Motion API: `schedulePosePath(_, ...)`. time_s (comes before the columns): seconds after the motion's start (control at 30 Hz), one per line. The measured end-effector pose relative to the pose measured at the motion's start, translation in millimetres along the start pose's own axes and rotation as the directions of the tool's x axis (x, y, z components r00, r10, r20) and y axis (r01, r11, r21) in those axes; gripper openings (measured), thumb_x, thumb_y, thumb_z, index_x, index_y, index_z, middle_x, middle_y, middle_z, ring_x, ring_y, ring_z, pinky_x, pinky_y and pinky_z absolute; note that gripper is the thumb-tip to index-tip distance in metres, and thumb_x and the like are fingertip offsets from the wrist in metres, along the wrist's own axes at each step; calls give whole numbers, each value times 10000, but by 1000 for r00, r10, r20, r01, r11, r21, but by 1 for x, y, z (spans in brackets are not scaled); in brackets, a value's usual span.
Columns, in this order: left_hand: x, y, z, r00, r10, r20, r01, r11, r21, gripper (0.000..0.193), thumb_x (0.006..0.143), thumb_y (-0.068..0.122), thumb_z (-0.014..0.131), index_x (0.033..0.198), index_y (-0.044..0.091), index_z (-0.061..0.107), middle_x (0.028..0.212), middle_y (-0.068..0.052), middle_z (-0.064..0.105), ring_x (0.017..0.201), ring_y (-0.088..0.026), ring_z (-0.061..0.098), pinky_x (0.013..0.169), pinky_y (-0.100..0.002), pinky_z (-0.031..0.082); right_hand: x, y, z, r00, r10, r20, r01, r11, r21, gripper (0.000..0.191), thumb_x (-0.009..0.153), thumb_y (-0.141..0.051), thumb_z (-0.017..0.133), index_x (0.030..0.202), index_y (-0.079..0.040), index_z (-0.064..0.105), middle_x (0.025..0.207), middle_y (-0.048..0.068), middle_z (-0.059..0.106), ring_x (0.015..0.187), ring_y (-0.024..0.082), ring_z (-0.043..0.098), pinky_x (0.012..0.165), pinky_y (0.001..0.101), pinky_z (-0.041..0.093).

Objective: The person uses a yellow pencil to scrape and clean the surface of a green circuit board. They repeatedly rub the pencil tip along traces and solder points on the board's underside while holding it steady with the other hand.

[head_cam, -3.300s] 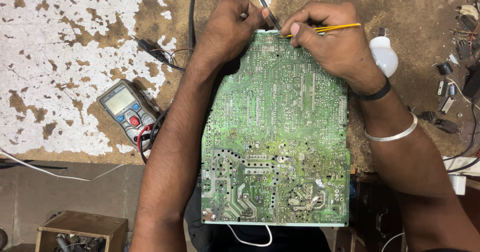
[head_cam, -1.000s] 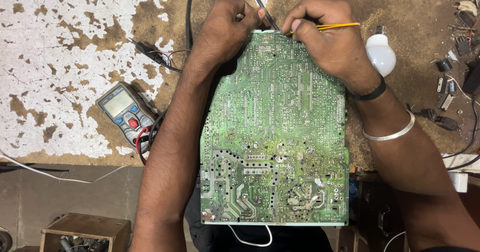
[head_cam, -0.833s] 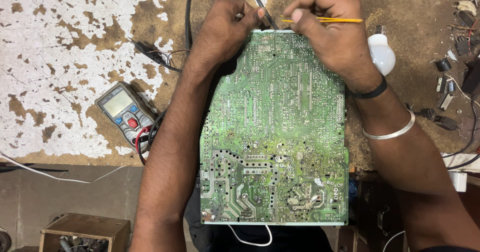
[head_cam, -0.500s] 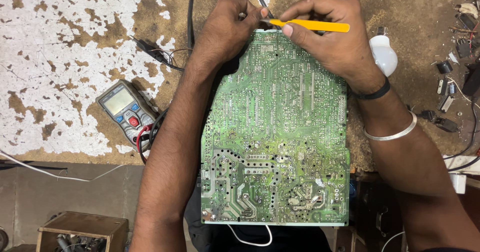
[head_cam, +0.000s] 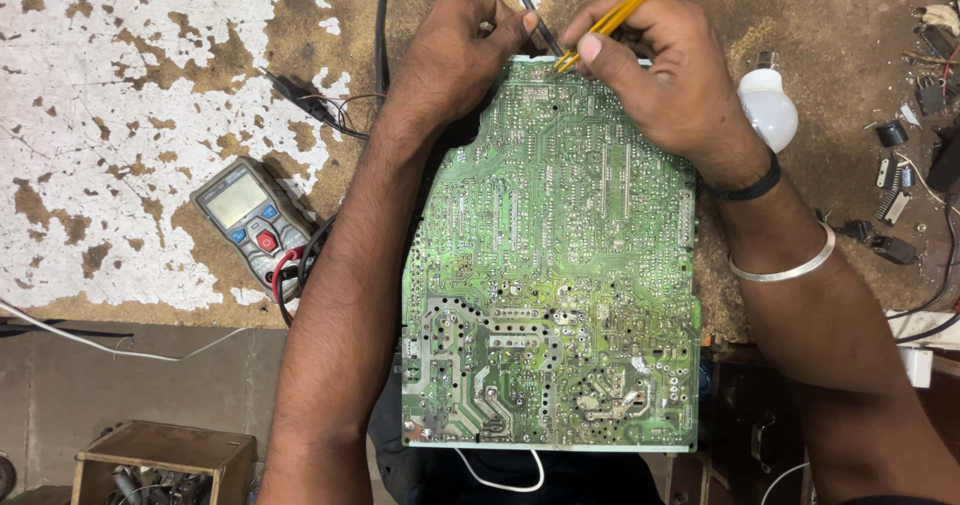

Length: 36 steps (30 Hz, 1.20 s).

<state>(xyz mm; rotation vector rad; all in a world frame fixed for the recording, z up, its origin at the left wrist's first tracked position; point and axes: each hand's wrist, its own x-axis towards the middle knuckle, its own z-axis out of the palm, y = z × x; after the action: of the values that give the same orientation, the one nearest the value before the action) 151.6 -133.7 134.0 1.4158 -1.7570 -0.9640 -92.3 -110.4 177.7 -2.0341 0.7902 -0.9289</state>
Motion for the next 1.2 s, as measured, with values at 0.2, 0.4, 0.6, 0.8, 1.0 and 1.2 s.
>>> schedulePosePath(0.2, -14, -2, -2, 999, 35, -4, -35, 999, -15, 363, 991, 401, 696, 858, 68, 748, 714, -63, 739, 685, -134, 740, 649, -370, 602, -10, -4, 7, 999, -48, 22, 49, 998, -36, 217, 1182, -184, 632, 1141, 23, 681, 1021, 89, 720, 955, 123, 710, 874, 255, 584)
schedulePosePath(0.4, -22, -1, -4, 1000, -8, 7, 8, 1000, 0, 368, 988, 409, 696, 850, 71, 746, 680, -66, 714, 647, -135, 713, 619, -366, 584, -14, -16, 15, 1000, -18, -2, 18, 994, -109, 221, 1174, -198, 647, 1175, 17, 698, 987, 76, 716, 862, 107, 662, 771, 243, 523)
schedulePosePath(0.6, -26, 0, -3, 999, 36, -9, -36, 999, -13, 358, 990, 393, 706, 852, 65, 748, 677, -61, 714, 640, -128, 705, 608, -356, 575, -14, -26, 18, 998, -63, -17, 61, 991, -120, 216, 1199, -186, 617, 1190, 16, 691, 984, 62, 710, 886, 87, 675, 787, 233, 528)
schedulePosePath(0.8, -30, 3, 0, 1000, 3, 3, -3, 1000, -20, 356, 990, 396, 704, 858, 68, 750, 657, -61, 702, 618, -129, 694, 588, -354, 569, -20, -39, 19, 998, -57, -27, 50, 977, -208, 233, 1196, -203, 638, 1146, 13, 710, 906, 79, 691, 781, 112, 651, 724, 248, 502)
schedulePosePath(1.0, -35, 6, 2, 1000, 22, 6, -22, 999, -32, 351, 997, 383, 699, 863, 62, 746, 673, -54, 711, 627, -125, 706, 580, -352, 579, -23, -44, 19, 992, -123, 0, 120, 962, -246, 276, 1229, -229, 625, 1146, 20, 712, 978, 93, 693, 846, 137, 664, 765, 273, 512)
schedulePosePath(1.2, -45, 8, 2, 1000, 23, 10, -23, 999, -31, 352, 997, 386, 699, 862, 65, 747, 678, -57, 714, 628, -120, 708, 577, -351, 581, -30, -49, 22, 990, -139, 20, 140, 966, -218, 284, 1227, -239, 600, 1160, 18, 700, 997, 97, 687, 856, 150, 658, 769, 283, 516)
